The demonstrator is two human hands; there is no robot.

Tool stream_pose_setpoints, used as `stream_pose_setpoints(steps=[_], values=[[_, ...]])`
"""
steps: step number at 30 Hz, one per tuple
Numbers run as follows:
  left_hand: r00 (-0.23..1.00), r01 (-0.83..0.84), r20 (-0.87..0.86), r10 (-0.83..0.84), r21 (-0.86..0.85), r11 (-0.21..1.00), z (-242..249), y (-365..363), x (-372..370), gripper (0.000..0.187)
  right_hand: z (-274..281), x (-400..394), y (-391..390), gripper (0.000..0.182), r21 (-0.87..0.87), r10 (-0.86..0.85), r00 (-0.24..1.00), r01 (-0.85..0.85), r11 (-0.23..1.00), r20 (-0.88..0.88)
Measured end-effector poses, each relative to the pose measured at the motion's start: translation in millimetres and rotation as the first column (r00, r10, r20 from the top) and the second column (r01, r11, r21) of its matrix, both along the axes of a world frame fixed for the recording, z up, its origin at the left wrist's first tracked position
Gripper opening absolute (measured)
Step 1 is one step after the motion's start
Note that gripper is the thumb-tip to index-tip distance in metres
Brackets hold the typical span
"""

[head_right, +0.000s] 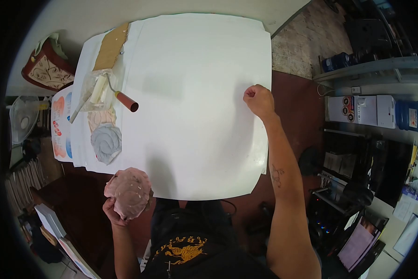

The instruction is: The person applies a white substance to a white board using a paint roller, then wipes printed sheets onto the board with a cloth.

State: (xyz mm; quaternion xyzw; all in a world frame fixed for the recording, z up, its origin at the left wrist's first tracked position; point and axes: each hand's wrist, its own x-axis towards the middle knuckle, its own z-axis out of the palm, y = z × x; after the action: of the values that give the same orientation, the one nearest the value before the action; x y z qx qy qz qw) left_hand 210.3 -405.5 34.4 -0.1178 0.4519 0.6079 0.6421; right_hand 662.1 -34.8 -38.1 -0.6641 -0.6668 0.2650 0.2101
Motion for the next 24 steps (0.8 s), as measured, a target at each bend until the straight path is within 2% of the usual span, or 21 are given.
stream_pose_setpoints(steps=[1, 4, 7, 8, 11, 15, 18, 21, 24], values=[[1.000, -0.016, -0.011, 0.016, 0.001, 1.000, 0.5, 1.7, 0.7, 0.071, 4.3, 2.1, 0.6, 0.008, -0.048, 0.010, 0.998, -0.013, 0.999, -0.058], [0.999, -0.040, -0.023, 0.040, 0.020, 0.999, 3.8, 4.2, 5.3, 0.071, 22.1, 30.3, 2.4, 0.010, -0.100, -0.229, 0.929, 0.209, 0.973, -0.290], [0.999, -0.011, -0.030, 0.013, 0.044, 0.999, 3.4, 6.4, 5.5, 0.067, 22.3, 64.3, 3.8, 0.012, -0.060, -0.267, 0.916, 0.261, 0.963, -0.299], [0.999, -0.006, -0.038, 0.007, 0.042, 0.999, 1.8, 7.2, 5.5, 0.067, 18.1, 71.4, 3.6, 0.009, 0.076, -0.191, 0.968, 0.206, 0.976, -0.164], [0.999, 0.015, -0.033, -0.014, 0.037, 0.999, 4.1, 14.6, 11.1, 0.067, 8.4, 84.0, 8.0, 0.011, 0.137, -0.027, 0.999, 0.021, 0.990, 0.045], [0.997, -0.014, -0.080, 0.013, -0.009, 1.000, -10.0, 7.9, 1.8, 0.066, 2.1, 79.9, 10.9, 0.008, 0.147, -0.026, 0.987, 0.002, 0.989, 0.160], [0.999, 0.037, -0.037, -0.036, 0.036, 0.999, 2.5, 16.6, 9.3, 0.065, -2.4, 78.0, 11.8, 0.009, 0.124, -0.027, 0.971, -0.003, 0.992, 0.239], [0.998, 0.031, -0.053, -0.029, 0.034, 0.999, 2.8, 16.7, 10.2, 0.064, -2.0, 75.9, 15.0, 0.009, 0.089, 0.032, 0.970, -0.055, 0.994, 0.239], [0.995, 0.074, -0.070, -0.070, 0.052, 0.996, 5.6, 19.7, 11.5, 0.063, 13.4, 62.8, 15.5, 0.008, -0.043, 0.031, 0.984, -0.024, 0.999, 0.174]])
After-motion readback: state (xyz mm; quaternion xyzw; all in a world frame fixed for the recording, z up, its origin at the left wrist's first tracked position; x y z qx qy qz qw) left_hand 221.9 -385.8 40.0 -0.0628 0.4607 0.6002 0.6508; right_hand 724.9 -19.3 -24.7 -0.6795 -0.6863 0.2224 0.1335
